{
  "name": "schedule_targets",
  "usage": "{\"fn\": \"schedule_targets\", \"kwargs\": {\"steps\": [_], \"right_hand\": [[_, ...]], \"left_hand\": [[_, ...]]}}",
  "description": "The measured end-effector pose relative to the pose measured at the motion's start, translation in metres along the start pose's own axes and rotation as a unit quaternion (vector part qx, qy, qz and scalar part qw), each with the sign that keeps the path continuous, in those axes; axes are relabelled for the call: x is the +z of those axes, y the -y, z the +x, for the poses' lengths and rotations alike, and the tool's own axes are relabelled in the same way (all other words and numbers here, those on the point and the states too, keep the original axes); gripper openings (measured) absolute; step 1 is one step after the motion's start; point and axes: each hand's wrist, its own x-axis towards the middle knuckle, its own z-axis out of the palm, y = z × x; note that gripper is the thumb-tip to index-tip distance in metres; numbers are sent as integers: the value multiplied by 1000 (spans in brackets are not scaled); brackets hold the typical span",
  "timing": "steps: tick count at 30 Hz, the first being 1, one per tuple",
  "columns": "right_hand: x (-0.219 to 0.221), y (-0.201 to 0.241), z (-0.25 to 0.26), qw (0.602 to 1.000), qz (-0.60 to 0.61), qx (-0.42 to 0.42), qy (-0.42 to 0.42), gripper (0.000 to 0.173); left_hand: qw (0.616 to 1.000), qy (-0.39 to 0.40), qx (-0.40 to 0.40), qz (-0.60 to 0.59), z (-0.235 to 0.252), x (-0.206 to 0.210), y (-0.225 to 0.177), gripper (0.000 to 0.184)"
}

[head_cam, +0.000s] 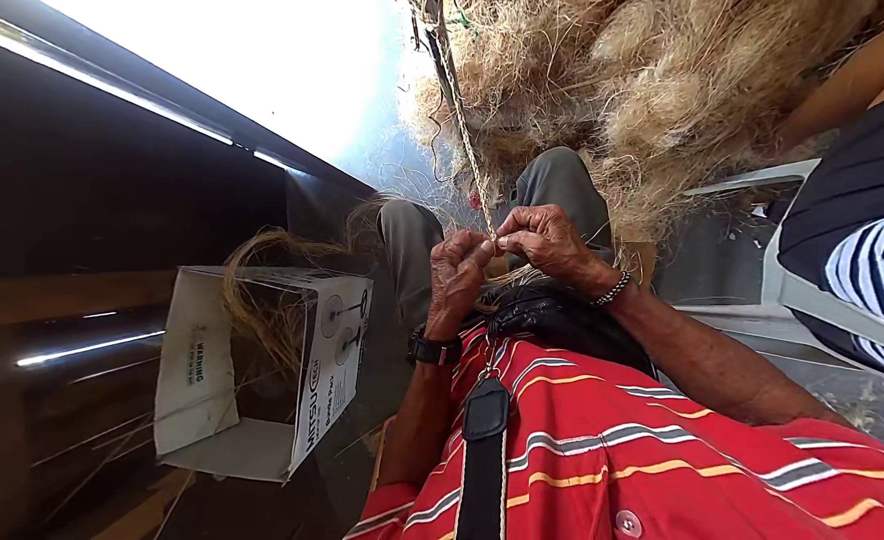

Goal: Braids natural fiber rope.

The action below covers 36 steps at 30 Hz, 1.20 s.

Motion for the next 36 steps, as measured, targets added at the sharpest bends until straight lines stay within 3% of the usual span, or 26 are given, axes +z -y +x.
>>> {"fn": "schedule_targets", "kwargs": {"steps": [8,15,19,21,23,25,28,33,36], "right_hand": [[-2,-5,2,998,26,25,45,12],[-3,-9,6,994,36,40,90,9],[2,-13,9,992,74,26,100,10],[2,-12,9,995,43,14,88,8],[3,-13,10,997,-10,-6,72,8],[4,-18,14,997,-43,-18,60,9],[5,-20,16,996,-64,1,54,11],[5,-21,13,998,-47,7,48,12],[2,-13,11,993,-109,12,53,18]], "left_hand": [[957,14,-146,-252,5,1,16,15],[908,102,-299,-275,10,-5,33,24],[915,160,-274,-250,12,-2,34,23],[951,117,-216,-189,12,-3,36,15],[979,60,-141,-130,12,-2,36,22],[988,36,-82,-123,12,0,29,26],[993,8,-34,-115,8,8,15,16],[988,5,-71,-135,9,8,6,7],[988,28,-114,-96,13,6,-9,8]]}}
